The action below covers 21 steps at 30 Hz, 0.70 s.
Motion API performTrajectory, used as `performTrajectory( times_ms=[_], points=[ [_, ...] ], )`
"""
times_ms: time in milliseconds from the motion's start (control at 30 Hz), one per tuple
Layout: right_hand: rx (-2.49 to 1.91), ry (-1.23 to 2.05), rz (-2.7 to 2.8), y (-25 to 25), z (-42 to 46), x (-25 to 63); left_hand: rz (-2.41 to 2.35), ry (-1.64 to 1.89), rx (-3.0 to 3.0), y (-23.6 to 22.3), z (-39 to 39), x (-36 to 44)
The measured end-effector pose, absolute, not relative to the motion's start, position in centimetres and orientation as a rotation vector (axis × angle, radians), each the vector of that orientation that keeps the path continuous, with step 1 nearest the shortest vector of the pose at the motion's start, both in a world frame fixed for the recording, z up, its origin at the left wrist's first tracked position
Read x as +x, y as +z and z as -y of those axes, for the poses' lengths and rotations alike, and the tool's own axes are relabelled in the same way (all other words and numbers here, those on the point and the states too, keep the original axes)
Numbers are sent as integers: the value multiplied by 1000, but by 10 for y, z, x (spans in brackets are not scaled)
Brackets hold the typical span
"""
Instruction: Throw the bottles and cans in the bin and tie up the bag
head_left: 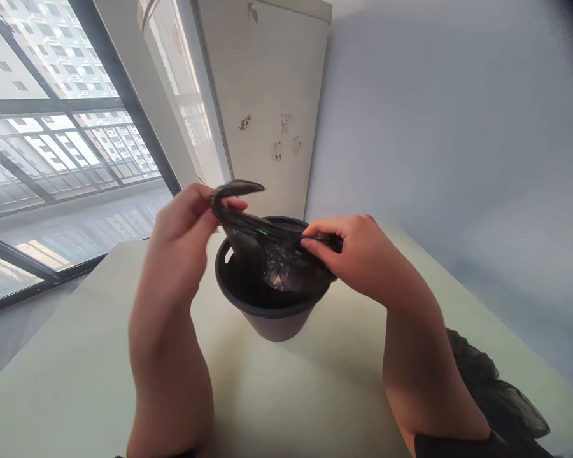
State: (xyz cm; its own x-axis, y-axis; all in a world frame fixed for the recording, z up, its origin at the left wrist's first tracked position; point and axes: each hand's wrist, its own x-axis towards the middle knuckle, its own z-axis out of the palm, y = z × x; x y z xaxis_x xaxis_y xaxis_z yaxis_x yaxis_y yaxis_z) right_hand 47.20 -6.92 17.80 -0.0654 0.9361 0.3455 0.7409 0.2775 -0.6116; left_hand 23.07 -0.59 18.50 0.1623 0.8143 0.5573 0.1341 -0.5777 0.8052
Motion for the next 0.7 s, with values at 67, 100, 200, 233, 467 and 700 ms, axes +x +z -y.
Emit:
performTrajectory(
  times_ms=[67,100,200,233,467,700],
  points=[
    [-1512,293,1734,179,69,473,-755,1557,1660,182,2,229],
    [-1491,284,1669,180,69,473,-682,1576,1581,182,1,230],
    [-1320,420,1471,182,68,472,-518,1581,1412,185,3,236],
    [-1230,495,1399,182,68,472,-482,1586,1369,187,5,238],
    [-667,809,1048,185,71,463,-312,1428,1052,197,7,233],
    [-614,868,1263,187,71,462,-319,1364,929,198,9,238]
  ],
)
